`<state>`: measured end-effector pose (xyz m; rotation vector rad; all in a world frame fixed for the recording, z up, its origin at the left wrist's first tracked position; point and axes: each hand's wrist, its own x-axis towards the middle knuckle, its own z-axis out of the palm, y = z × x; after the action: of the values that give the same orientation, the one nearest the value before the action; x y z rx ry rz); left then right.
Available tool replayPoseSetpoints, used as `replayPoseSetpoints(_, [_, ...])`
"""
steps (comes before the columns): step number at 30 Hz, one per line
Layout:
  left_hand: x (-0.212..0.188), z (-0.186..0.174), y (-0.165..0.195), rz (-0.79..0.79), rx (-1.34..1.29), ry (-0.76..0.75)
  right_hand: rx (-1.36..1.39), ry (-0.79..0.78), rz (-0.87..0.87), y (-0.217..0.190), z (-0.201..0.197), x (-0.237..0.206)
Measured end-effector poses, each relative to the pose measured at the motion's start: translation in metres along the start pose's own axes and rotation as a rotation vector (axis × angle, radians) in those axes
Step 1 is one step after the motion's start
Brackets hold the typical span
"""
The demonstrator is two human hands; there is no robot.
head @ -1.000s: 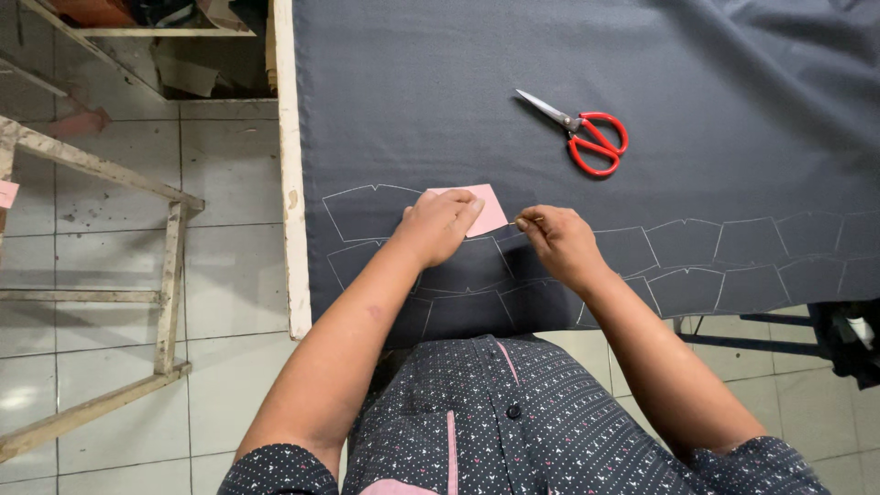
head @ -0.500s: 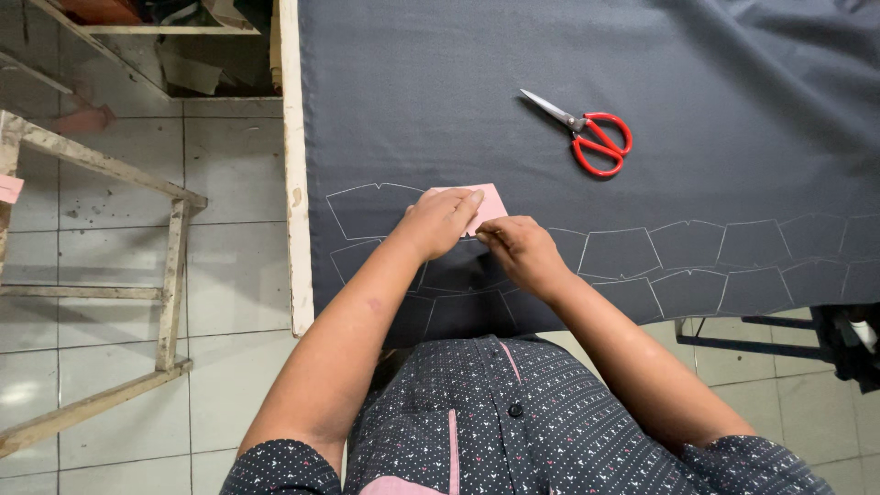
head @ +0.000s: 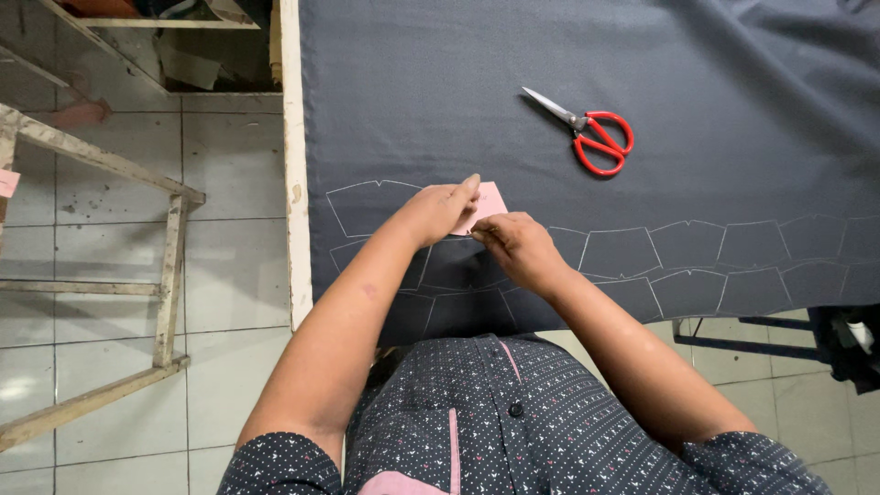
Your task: The person places a pink paper pattern on a large piece of dark fabric laid out on a table. Using a small marking tool, they trace the outline of the pattern onto the fabric. The person repeats this process multiple times, moving the pattern to different positions to mark several identical shapes.
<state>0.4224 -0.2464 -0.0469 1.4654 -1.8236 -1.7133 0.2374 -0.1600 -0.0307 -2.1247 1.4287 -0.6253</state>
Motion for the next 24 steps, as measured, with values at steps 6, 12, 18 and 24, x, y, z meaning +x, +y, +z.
replayPoseSetpoints(6, [0.008,-0.003,-0.003,-0.116,-0.105,-0.103,0.024,0.055,-0.010,-0.007,0.001,-0.002])
replayPoseSetpoints(12, [0.011,-0.005,0.000,-0.097,-0.333,-0.186,0.182,0.026,-0.097,-0.016,0.019,0.015])
replayPoseSetpoints(18, [0.014,-0.004,-0.001,-0.081,-0.352,-0.185,0.292,-0.016,0.047,-0.020,0.030,0.020])
replayPoseSetpoints(24, [0.002,0.002,-0.015,0.276,-0.026,0.071,0.311,0.240,0.198,0.004,0.013,0.001])
